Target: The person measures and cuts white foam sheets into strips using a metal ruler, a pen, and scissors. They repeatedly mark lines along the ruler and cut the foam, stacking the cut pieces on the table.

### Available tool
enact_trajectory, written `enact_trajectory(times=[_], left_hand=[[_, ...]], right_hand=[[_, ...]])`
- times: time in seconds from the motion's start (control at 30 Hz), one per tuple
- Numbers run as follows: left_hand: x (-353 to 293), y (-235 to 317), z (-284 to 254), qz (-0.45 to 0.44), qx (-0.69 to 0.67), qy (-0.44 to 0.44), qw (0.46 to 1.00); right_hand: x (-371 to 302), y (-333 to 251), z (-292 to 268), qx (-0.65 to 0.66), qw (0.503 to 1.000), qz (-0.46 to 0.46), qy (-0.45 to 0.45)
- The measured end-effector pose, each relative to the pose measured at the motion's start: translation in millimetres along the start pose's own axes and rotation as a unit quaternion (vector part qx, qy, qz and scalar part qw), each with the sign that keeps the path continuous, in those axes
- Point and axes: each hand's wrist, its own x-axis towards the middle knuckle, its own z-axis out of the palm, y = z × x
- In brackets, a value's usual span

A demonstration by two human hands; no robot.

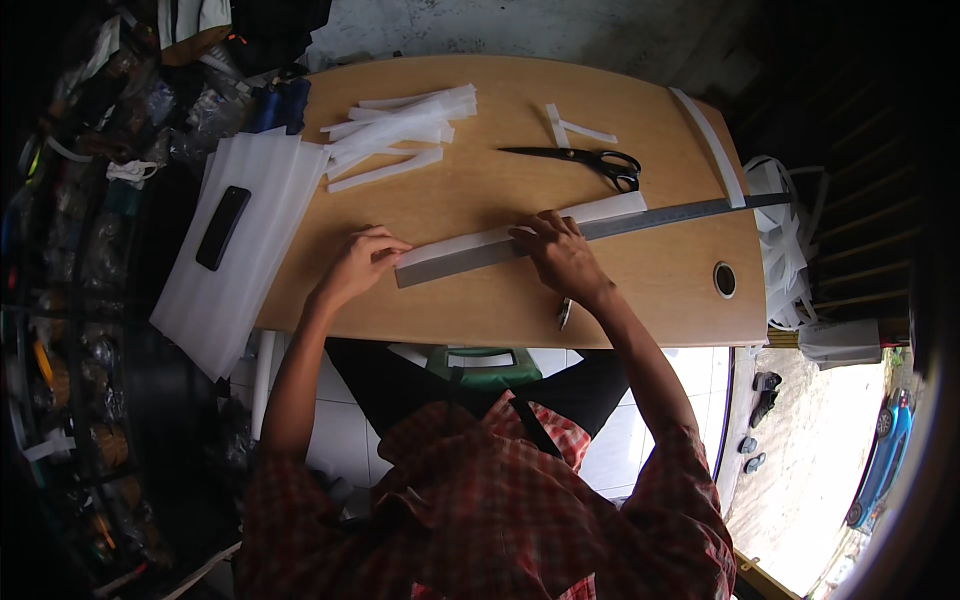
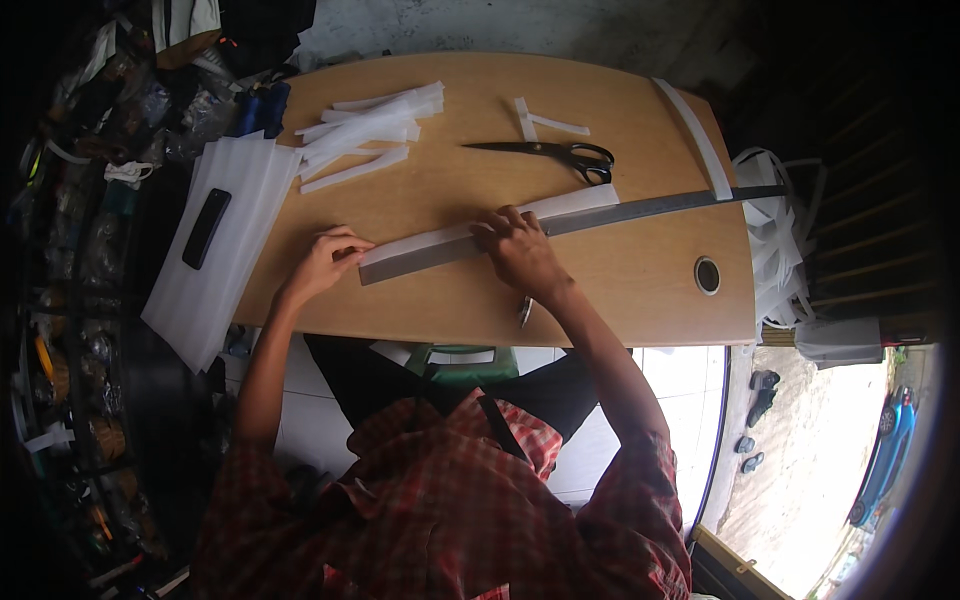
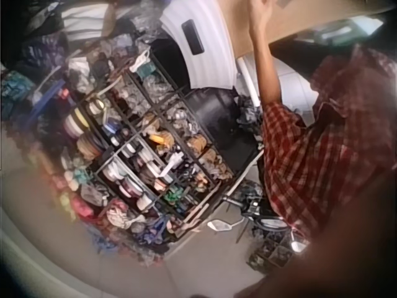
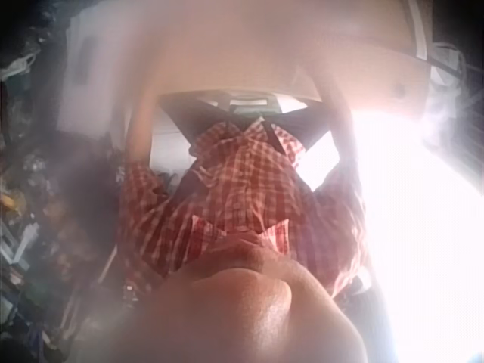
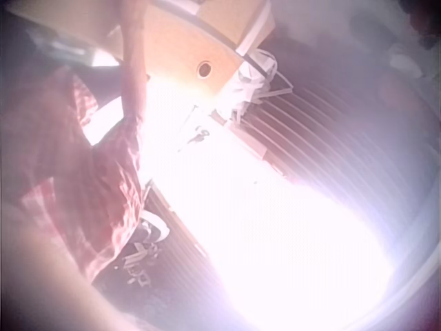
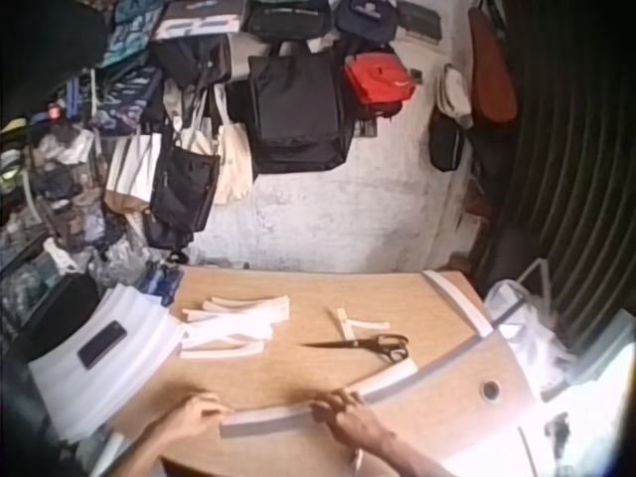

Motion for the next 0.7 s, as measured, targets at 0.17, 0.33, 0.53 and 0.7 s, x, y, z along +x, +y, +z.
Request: enact_trajectory(times=[0.17,0.33,0.53,0.7], left_hand=[[6,-5,-3,0.008,0.012,0.000,1.000],[23,35,16,0.167,0.161,0.043,0.972],[55,51,76,0.257,0.137,0.067,0.954],[63,53,88,0.246,0.153,0.087,0.953]], right_hand=[[6,2,0,-0.009,1.000,0.003,-0.008],[4,3,-2,0.005,1.000,0.011,-0.013],[1,11,-15,0.019,0.999,0.013,-0.027],[-35,22,-42,0.008,0.997,0.057,-0.051]])
